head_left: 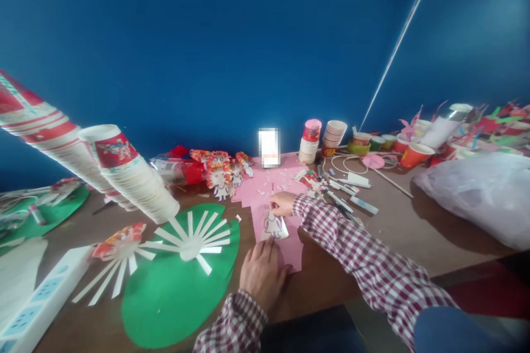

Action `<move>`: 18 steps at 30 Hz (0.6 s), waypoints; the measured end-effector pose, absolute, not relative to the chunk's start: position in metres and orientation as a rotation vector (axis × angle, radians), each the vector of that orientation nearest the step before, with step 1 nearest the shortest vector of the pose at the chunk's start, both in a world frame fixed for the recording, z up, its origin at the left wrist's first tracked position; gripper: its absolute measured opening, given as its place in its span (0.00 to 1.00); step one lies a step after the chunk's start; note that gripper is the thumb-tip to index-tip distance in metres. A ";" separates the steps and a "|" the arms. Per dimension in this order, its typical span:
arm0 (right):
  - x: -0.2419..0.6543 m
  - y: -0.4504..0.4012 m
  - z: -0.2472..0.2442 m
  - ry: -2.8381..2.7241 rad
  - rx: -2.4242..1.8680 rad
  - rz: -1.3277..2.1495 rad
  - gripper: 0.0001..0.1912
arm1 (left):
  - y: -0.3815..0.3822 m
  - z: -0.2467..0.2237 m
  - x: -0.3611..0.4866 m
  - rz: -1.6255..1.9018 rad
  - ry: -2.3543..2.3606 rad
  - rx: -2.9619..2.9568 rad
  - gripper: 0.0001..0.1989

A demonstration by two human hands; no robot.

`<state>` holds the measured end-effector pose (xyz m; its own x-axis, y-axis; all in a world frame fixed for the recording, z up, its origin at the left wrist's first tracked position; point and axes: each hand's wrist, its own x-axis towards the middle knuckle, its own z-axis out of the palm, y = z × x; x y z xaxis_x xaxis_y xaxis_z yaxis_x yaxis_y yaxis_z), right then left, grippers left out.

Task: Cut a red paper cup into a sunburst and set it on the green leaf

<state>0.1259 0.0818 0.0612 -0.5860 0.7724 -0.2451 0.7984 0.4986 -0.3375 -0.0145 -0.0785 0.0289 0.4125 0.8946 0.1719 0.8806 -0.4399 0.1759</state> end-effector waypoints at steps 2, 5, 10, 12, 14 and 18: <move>0.126 0.081 0.061 2.662 1.427 -0.650 0.06 | -0.078 0.029 -0.014 0.379 1.634 2.583 0.21; 0.125 0.078 0.059 2.658 1.497 -0.634 0.06 | -0.078 0.029 -0.015 0.394 1.631 2.580 0.22; 0.129 0.069 0.056 2.671 1.640 -0.605 0.08 | -0.078 0.031 -0.015 0.402 1.617 2.571 0.21; 0.131 0.065 0.055 2.687 1.661 -0.634 0.08 | -0.078 0.031 -0.015 0.401 1.609 2.566 0.21; 0.133 0.062 0.052 2.695 1.686 -0.668 0.08 | -0.078 0.031 -0.015 0.410 1.607 2.564 0.21; 0.135 0.059 0.048 2.692 1.745 -0.717 0.08 | -0.079 0.028 -0.015 0.441 1.606 2.575 0.22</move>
<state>0.1347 0.0591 0.0479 -0.4286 0.8966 -0.1112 0.8332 0.3446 -0.4325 -0.0151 -0.0787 0.0280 0.4107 0.8891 0.2019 0.8675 -0.4493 0.2136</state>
